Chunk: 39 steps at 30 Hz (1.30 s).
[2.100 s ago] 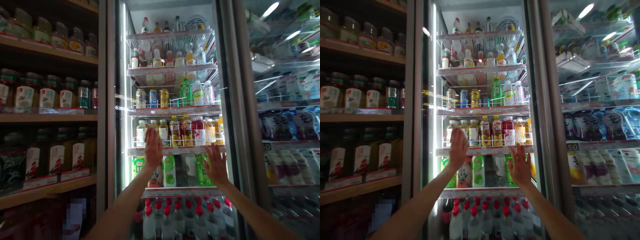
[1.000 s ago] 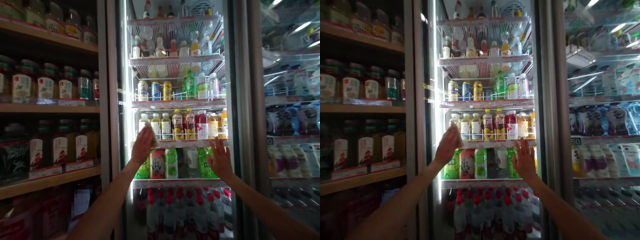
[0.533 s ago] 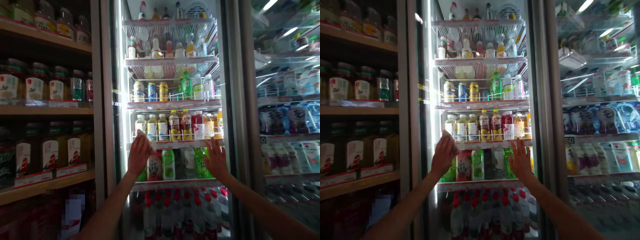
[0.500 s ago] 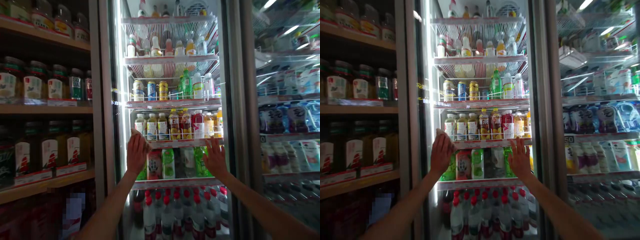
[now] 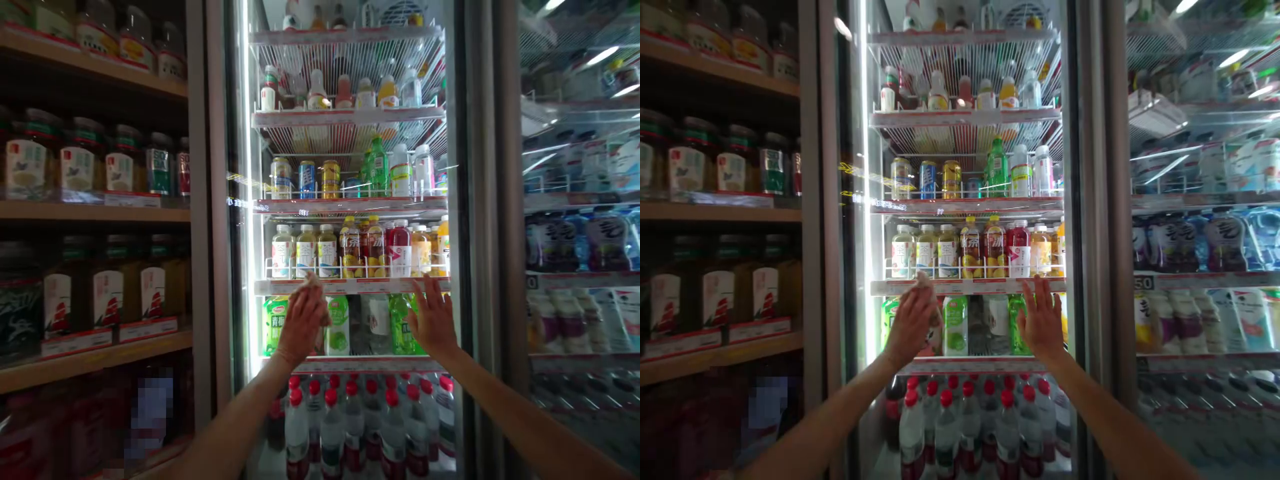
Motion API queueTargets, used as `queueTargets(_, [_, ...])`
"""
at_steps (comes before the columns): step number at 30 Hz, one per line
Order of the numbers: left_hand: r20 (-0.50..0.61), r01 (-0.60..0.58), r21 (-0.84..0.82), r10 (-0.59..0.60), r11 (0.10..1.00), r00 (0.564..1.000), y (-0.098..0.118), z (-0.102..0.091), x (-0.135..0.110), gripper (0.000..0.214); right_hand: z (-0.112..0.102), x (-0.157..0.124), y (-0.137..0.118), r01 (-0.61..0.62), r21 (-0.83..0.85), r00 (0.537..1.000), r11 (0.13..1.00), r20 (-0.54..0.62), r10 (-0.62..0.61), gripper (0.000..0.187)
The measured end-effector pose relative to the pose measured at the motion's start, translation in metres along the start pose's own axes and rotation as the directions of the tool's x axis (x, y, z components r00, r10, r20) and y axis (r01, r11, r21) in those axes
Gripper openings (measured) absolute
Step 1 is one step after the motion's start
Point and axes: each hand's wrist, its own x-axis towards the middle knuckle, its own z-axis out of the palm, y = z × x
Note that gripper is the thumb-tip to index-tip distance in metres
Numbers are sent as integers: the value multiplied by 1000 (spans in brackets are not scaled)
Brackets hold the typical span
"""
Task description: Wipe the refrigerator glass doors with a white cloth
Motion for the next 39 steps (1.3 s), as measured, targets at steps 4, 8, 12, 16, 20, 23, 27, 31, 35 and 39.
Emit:
queueTargets(4, [161, -345, -109, 359, 932, 919, 4, -5, -17, 30, 0, -2, 2, 22, 0, 1000, 1000, 22, -22, 72])
queueTargets(8, [21, 24, 41, -25, 999, 999, -30, -15, -9, 34, 1, -3, 2, 15, -6, 1000, 1000, 28, -15, 71])
queueTargets(12, [-9, 59, 22, -59, 998, 998, -12, -7, 3, 34, 0, -3, -3, -26, -6, 999, 1000, 26, 26, 71])
queueTargets(16, [82, -269, -113, 279, 957, 957, 9, 7, 23, 28, 0, -3, -3, -1, -6, 1000, 1000, 10, 1, 73])
queueTargets(20, [-121, 201, -36, -204, 979, 971, -5, 14, 55, 37, -1, -4, 1, 35, 1, 999, 999, 1, -35, 74])
queueTargets(23, [-103, 146, -61, -152, 987, 983, -1, 20, 71, 42, -1, -4, 2, 30, 5, 1000, 1000, -8, -30, 72])
queueTargets(27, [92, -278, -149, 294, 949, 951, 9, 27, 86, 42, -3, -4, 6, 66, 20, 998, 998, 7, -67, 69])
queueTargets(31, [-20, 49, -86, -50, 995, 999, 13, 33, 107, 37, -7, -3, 10, 99, 17, 995, 995, 16, -99, 63])
queueTargets(35, [16, -223, -129, 227, 966, 974, 28, 40, 121, 33, -10, -2, 13, 113, 15, 993, 993, 18, -113, 60])
queueTargets(39, [-69, 77, -96, -84, 992, 994, 25, 42, 135, 35, -11, -1, 19, 150, -15, 989, 989, 3, -150, 60])
